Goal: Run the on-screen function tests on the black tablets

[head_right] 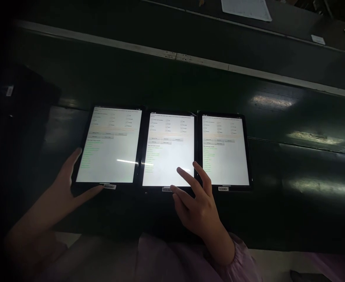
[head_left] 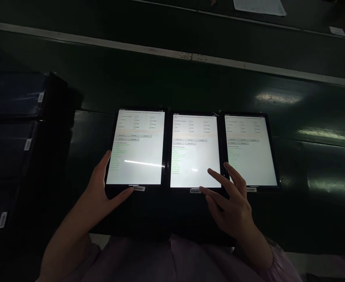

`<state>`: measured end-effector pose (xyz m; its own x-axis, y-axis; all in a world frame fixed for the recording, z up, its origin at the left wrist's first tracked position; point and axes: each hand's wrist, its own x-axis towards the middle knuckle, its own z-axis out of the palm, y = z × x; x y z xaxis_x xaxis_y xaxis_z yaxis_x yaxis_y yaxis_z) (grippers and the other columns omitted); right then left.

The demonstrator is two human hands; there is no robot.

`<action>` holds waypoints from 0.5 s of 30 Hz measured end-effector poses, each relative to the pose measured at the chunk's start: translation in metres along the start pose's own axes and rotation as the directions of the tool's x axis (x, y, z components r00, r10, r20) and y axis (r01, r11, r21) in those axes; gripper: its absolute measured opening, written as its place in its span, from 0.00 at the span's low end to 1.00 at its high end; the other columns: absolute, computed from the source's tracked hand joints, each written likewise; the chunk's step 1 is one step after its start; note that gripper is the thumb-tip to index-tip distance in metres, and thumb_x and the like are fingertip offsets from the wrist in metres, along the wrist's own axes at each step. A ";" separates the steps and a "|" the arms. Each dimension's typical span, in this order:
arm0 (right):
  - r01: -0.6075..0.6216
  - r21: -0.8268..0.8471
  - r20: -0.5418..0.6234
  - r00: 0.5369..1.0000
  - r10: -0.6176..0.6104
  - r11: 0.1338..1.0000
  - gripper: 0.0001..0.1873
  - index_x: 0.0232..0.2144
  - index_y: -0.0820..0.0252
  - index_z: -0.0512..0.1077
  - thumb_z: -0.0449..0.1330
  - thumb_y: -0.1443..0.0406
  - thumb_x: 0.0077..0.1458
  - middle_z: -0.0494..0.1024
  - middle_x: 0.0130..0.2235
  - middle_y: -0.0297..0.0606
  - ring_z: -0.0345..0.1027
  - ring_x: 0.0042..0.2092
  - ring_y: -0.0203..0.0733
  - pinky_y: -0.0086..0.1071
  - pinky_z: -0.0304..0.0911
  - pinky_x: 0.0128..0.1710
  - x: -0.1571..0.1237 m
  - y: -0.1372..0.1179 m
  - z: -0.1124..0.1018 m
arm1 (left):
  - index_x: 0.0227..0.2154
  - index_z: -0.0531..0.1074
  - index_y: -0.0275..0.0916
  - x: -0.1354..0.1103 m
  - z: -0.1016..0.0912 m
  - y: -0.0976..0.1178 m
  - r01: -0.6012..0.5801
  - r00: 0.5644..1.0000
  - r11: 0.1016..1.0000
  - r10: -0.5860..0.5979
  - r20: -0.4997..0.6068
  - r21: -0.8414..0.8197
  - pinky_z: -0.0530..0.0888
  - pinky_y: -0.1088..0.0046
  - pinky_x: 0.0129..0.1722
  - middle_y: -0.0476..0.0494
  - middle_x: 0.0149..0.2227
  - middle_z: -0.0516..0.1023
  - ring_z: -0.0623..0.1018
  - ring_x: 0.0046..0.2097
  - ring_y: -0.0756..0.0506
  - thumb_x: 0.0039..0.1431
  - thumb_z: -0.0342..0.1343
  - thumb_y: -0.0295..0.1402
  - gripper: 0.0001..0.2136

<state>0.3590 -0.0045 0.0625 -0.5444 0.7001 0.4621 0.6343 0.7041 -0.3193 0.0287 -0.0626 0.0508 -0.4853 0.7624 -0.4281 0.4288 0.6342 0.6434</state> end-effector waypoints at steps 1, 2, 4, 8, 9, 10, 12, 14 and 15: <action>0.008 0.003 0.001 1.000 -0.008 1.000 0.10 0.42 0.56 0.82 0.61 0.71 0.66 0.83 0.57 0.45 0.60 0.73 0.59 0.53 0.78 0.59 0.001 0.000 -0.001 | 0.76 0.52 0.45 0.001 0.001 0.001 -0.017 1.000 1.000 0.017 -0.013 0.023 0.64 0.33 0.70 0.33 0.80 0.50 0.55 0.77 0.20 0.40 0.69 0.60 0.62; 0.015 0.004 0.004 1.000 -0.015 1.000 0.10 0.42 0.56 0.83 0.61 0.71 0.66 0.83 0.57 0.44 0.60 0.73 0.58 0.51 0.78 0.59 0.001 0.000 -0.002 | 0.76 0.51 0.44 0.002 0.001 0.002 -0.021 1.000 0.999 0.022 -0.022 0.048 0.64 0.32 0.69 0.33 0.80 0.50 0.55 0.77 0.21 0.40 0.69 0.61 0.61; 0.024 0.001 0.019 1.000 -0.024 1.000 0.10 0.41 0.55 0.83 0.62 0.70 0.66 0.83 0.57 0.43 0.60 0.73 0.58 0.51 0.79 0.58 0.002 0.000 -0.003 | 0.77 0.49 0.44 0.006 0.002 0.003 0.009 1.000 0.995 -0.006 -0.029 0.099 0.64 0.31 0.69 0.32 0.80 0.50 0.56 0.77 0.21 0.41 0.69 0.61 0.63; 0.042 0.012 0.053 0.998 -0.043 0.999 0.11 0.41 0.55 0.84 0.61 0.70 0.65 0.84 0.56 0.43 0.59 0.74 0.58 0.52 0.77 0.61 0.003 -0.001 -0.004 | 0.78 0.44 0.42 0.010 0.005 0.011 0.090 0.995 0.983 -0.083 -0.052 0.161 0.62 0.30 0.70 0.32 0.80 0.46 0.54 0.77 0.20 0.37 0.69 0.62 0.67; 0.045 0.019 0.054 0.997 -0.046 0.999 0.11 0.41 0.55 0.84 0.61 0.70 0.65 0.84 0.56 0.44 0.58 0.74 0.57 0.52 0.76 0.62 0.002 -0.001 -0.004 | 0.78 0.44 0.41 0.010 0.006 0.014 0.088 0.994 0.983 -0.078 -0.072 0.163 0.61 0.30 0.70 0.32 0.80 0.47 0.54 0.77 0.20 0.37 0.67 0.62 0.67; 0.046 0.025 0.052 0.998 -0.048 0.999 0.11 0.41 0.55 0.84 0.61 0.70 0.66 0.84 0.56 0.44 0.57 0.75 0.56 0.52 0.75 0.62 0.002 -0.001 -0.003 | 0.78 0.44 0.40 0.009 0.007 0.017 0.081 0.994 0.982 -0.067 -0.091 0.168 0.60 0.30 0.70 0.32 0.80 0.48 0.54 0.78 0.20 0.38 0.66 0.62 0.66; 0.038 0.027 0.056 0.998 -0.039 0.999 0.10 0.41 0.55 0.83 0.61 0.69 0.66 0.83 0.57 0.43 0.55 0.76 0.56 0.54 0.74 0.64 0.000 -0.002 -0.002 | 0.78 0.45 0.37 0.007 0.009 0.023 0.057 0.993 0.981 -0.037 -0.111 0.183 0.59 0.31 0.71 0.31 0.80 0.49 0.54 0.78 0.21 0.40 0.62 0.62 0.64; 0.006 0.006 0.064 0.998 -0.007 1.000 0.10 0.41 0.53 0.83 0.61 0.69 0.67 0.83 0.58 0.42 0.55 0.75 0.58 0.59 0.70 0.66 -0.002 -0.004 0.002 | 0.78 0.46 0.33 0.005 0.010 0.027 0.046 0.994 0.978 -0.024 -0.109 0.202 0.58 0.32 0.72 0.30 0.80 0.49 0.53 0.78 0.22 0.40 0.61 0.62 0.64; -0.021 -0.010 0.062 0.998 0.022 1.000 0.10 0.41 0.52 0.83 0.61 0.69 0.68 0.82 0.59 0.41 0.55 0.75 0.59 0.63 0.68 0.68 -0.003 -0.004 0.004 | 0.77 0.46 0.32 0.004 0.011 0.028 0.050 0.994 0.977 -0.028 -0.108 0.208 0.58 0.33 0.72 0.30 0.80 0.49 0.54 0.78 0.22 0.40 0.60 0.63 0.65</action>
<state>0.3560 -0.0091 0.0592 -0.5634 0.7211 0.4033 0.6512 0.6880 -0.3203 0.0469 -0.0400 0.0604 -0.5763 0.7262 -0.3748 0.5531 0.6843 0.4753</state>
